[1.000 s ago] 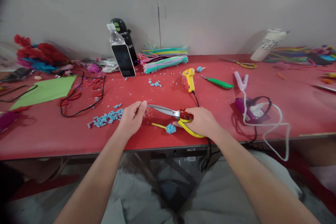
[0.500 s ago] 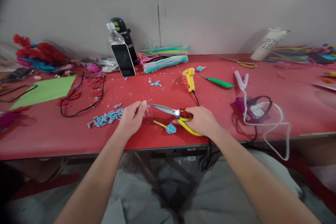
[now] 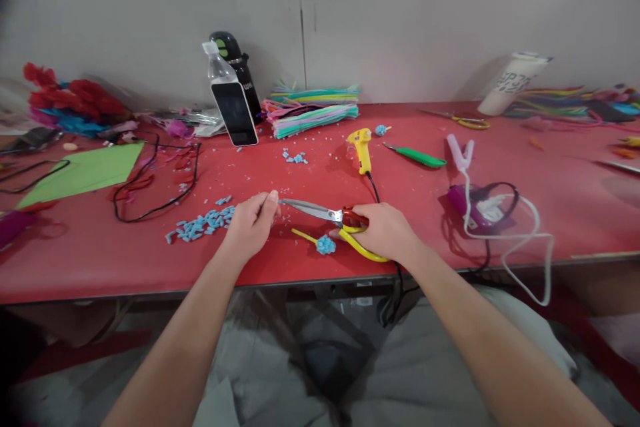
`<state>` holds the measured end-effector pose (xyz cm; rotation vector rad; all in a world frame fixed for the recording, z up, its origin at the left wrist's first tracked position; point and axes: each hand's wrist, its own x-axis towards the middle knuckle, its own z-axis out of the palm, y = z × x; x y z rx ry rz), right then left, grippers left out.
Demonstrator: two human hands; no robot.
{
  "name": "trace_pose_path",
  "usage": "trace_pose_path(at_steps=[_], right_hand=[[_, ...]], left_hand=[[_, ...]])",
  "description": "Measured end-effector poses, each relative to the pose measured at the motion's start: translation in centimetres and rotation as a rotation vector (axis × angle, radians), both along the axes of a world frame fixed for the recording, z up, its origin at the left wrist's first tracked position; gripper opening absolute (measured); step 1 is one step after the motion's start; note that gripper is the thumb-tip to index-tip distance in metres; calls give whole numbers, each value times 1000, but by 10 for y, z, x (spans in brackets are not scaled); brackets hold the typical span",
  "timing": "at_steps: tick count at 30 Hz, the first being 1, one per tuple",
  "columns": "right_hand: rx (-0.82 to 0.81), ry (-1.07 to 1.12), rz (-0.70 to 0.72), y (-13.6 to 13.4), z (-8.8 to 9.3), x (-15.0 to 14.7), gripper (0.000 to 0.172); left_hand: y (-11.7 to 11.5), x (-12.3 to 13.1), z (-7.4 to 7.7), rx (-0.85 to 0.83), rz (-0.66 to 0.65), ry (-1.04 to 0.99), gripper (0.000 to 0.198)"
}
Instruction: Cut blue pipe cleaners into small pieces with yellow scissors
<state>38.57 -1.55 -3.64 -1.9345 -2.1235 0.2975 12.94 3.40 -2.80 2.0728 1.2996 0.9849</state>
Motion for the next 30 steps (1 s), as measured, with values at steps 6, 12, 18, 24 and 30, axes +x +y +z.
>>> trace_pose_path(at_steps=[6, 12, 18, 24, 30], right_hand=[[-11, -16, -4, 1, 2, -2, 47], [16, 7, -11, -1, 1, -1, 51], [21, -1, 12, -1, 0, 0, 49], [22, 1, 24, -1, 0, 1, 47], [17, -11, 9, 0, -2, 1, 44]], left_hand=[[0, 0, 1, 5, -19, 3, 40], [-1, -1, 1, 9, 2, -9, 41], [-1, -1, 1, 22, 22, -7, 41], [0, 0, 0, -4, 11, -1, 43], [1, 0, 0, 0, -6, 8, 43]])
